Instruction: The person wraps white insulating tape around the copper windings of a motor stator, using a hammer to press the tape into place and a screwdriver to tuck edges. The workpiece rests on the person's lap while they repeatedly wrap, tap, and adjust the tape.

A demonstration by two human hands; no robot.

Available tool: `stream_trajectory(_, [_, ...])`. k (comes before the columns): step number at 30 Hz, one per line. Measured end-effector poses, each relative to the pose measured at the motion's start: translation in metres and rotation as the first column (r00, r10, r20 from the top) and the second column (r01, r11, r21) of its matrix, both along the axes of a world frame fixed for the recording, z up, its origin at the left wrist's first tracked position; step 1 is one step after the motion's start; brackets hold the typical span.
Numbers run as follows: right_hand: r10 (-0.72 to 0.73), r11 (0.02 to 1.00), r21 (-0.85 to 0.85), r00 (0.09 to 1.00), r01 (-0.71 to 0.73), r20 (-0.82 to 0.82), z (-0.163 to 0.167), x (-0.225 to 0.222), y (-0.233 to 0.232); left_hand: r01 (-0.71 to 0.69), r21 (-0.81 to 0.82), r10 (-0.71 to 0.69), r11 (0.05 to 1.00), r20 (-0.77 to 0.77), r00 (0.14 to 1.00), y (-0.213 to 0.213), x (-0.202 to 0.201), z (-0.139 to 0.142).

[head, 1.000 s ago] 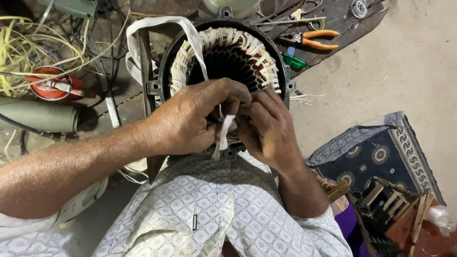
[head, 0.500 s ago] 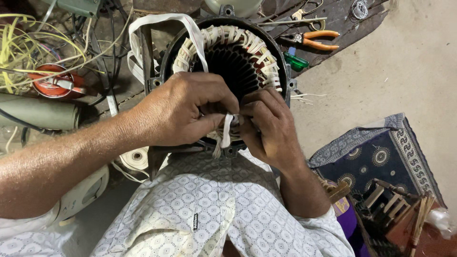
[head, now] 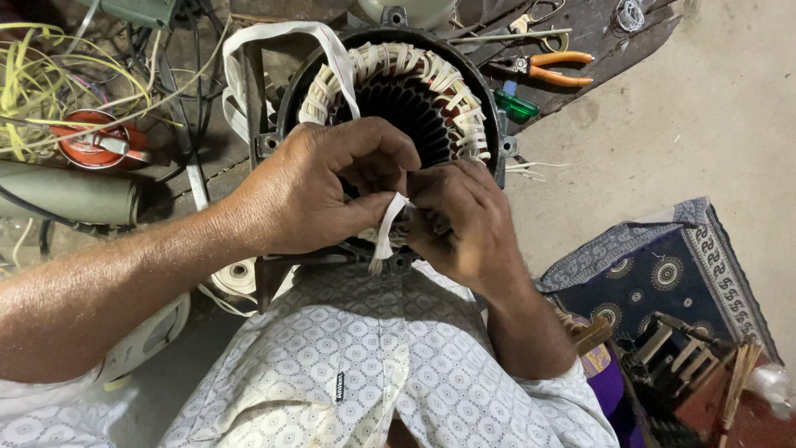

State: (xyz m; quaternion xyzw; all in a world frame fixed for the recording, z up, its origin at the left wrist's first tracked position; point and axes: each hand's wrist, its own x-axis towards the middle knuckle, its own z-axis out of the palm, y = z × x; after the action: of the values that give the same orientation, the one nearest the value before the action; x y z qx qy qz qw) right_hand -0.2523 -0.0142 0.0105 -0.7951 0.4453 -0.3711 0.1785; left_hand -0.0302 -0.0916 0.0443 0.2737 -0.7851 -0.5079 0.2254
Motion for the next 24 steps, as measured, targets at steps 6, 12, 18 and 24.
stream_trajectory(6, [-0.004,1.000,-0.017,0.997,0.005,0.079,-0.009,-0.005,0.000,-0.022,-0.029,0.022,0.999,0.013,1.000,-0.001,0.000,0.004])
stream_trajectory(12, [-0.028,0.999,0.045,0.988,0.022,0.155,-0.006,-0.007,0.001,0.043,-0.274,-0.059,0.961,-0.051,0.997,0.000,-0.005,-0.002])
stream_trajectory(18, [-0.010,1.000,0.020,0.976,0.006,0.216,-0.003,-0.005,-0.001,0.024,-0.215,-0.022,0.976,0.010,1.000,0.003,-0.005,-0.006])
stream_trajectory(24, [0.009,0.994,0.109,0.977,-0.032,0.211,-0.003,-0.012,0.001,0.011,-0.020,-0.010,1.000,0.032,0.999,0.004,-0.007,-0.004])
